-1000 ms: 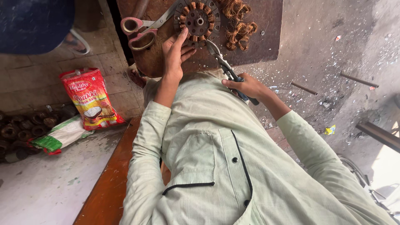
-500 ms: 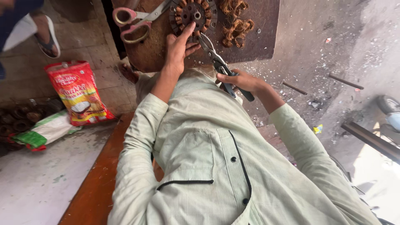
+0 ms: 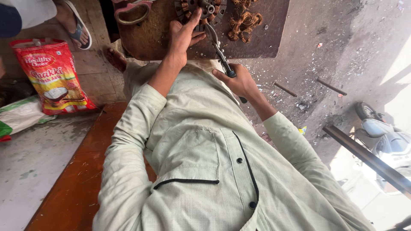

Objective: The person uses pliers to adjust and secure copper windings on a circular metal component placed on a wooden workbench. They repeatedly reposition the component and apply pressure with the pliers to shape the windings.

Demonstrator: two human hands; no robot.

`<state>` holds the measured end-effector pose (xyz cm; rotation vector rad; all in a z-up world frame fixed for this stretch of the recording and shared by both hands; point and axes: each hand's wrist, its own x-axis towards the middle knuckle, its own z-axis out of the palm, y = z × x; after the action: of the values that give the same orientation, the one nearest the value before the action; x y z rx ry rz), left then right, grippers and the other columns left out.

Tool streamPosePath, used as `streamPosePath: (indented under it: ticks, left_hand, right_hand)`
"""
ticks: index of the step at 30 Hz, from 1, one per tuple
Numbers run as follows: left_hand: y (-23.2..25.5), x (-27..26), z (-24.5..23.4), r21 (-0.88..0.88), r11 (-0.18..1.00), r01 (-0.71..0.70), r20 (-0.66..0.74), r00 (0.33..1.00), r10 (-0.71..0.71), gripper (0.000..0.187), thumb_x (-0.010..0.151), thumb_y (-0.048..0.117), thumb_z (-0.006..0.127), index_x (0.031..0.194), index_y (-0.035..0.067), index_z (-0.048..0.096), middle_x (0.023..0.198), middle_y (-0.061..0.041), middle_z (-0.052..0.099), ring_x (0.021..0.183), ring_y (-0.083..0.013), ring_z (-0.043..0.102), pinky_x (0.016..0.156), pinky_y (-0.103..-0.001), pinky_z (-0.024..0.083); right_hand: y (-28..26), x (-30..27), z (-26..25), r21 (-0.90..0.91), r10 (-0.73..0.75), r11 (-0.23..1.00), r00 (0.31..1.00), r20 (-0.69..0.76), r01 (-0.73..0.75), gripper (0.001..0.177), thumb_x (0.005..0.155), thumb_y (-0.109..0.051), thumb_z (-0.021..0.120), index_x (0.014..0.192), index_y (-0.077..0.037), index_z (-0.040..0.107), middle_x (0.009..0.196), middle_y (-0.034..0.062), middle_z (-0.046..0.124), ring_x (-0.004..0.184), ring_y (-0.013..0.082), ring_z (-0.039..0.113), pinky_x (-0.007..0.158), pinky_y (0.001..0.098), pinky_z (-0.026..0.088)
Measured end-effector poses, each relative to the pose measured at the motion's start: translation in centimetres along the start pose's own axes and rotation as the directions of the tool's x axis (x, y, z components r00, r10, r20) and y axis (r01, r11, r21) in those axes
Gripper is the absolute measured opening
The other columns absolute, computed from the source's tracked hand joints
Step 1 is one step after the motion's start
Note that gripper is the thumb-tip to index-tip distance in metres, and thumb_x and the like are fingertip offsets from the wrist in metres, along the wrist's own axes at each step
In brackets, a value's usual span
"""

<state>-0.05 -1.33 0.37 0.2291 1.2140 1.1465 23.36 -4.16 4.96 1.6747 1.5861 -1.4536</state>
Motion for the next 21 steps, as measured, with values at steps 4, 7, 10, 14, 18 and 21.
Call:
streamPosePath:
  ticks: [4,7,10,14,18,21]
  left_hand:
    - [-0.3,0.4,-0.2,0.027,1.0,0.007,0.0,1.0,-0.007,0.051,0.085,0.05,0.076,0.105,0.003,0.074,0.101,-0.006,0.077,0.082,-0.0208,0.081,0.074,-0.033,0.071]
    - [-0.6,0.8,-0.4,0.061,0.998,0.001,-0.02,1.0,0.0,0.051,0.085,0.051,0.075,0.101,0.003,0.077,0.101,-0.007,0.08,0.079,-0.0213,0.081,0.07,-0.034,0.073]
    - [-0.4,1.1,-0.7,0.079,0.997,0.01,-0.04,0.999,-0.007,0.053,0.085,0.052,0.075,0.1,0.002,0.075,0.101,-0.01,0.079,0.081,-0.0217,0.082,0.07,-0.033,0.073]
    - [-0.6,0.8,-0.5,0.039,0.999,0.018,-0.031,0.999,-0.017,0.051,0.085,0.05,0.077,0.105,0.003,0.075,0.105,-0.011,0.077,0.083,-0.0219,0.08,0.071,-0.032,0.069]
    - [-0.1,0.7,-0.7,0.064,0.998,0.011,-0.045,0.999,-0.008,0.049,0.084,0.047,0.079,0.105,0.003,0.073,0.107,-0.011,0.078,0.084,-0.0212,0.082,0.07,-0.032,0.071]
    - [-0.3,1.3,-0.3,0.054,0.998,0.042,-0.029,0.999,-0.04,0.049,0.084,0.045,0.078,0.108,0.002,0.074,0.106,-0.013,0.08,0.082,-0.0208,0.082,0.069,-0.032,0.071]
  right_hand:
    - [-0.8,-0.3,-2.1,0.246,0.013,0.969,0.996,0.083,-0.033,0.074,0.077,-0.069,0.072,0.108,-0.002,0.06,0.085,0.0115,0.074,0.079,0.0234,0.074,0.075,0.0364,0.06]
    - [-0.3,0.5,-3.9,0.698,-0.323,0.698,0.799,0.507,-0.16,0.087,0.077,-0.075,0.067,0.112,0.004,0.066,0.091,0.015,0.076,0.085,0.0239,0.077,0.08,0.0378,0.063]
    - [-0.5,1.3,-1.9,0.467,-0.115,0.884,0.967,0.227,-0.005,0.081,0.079,-0.067,0.067,0.124,0.0,0.054,0.097,0.0124,0.075,0.083,0.0232,0.076,0.079,0.0394,0.063]
    - [-0.6,0.8,1.7,0.249,-0.002,0.968,0.997,-0.08,0.022,0.081,0.087,-0.062,0.072,0.129,0.005,0.056,0.099,0.0158,0.071,0.083,0.0218,0.071,0.076,0.0377,0.058]
    - [-1.0,0.8,-1.4,0.599,-0.189,0.801,0.95,0.247,0.004,0.082,0.083,-0.061,0.078,0.123,0.009,0.062,0.095,0.016,0.07,0.081,0.0215,0.069,0.077,0.0375,0.057]
    - [-0.2,1.0,-2.7,0.385,-0.045,0.923,0.996,0.072,0.013,0.077,0.076,-0.056,0.081,0.115,0.007,0.061,0.086,0.0133,0.072,0.074,0.0199,0.07,0.07,0.037,0.057]
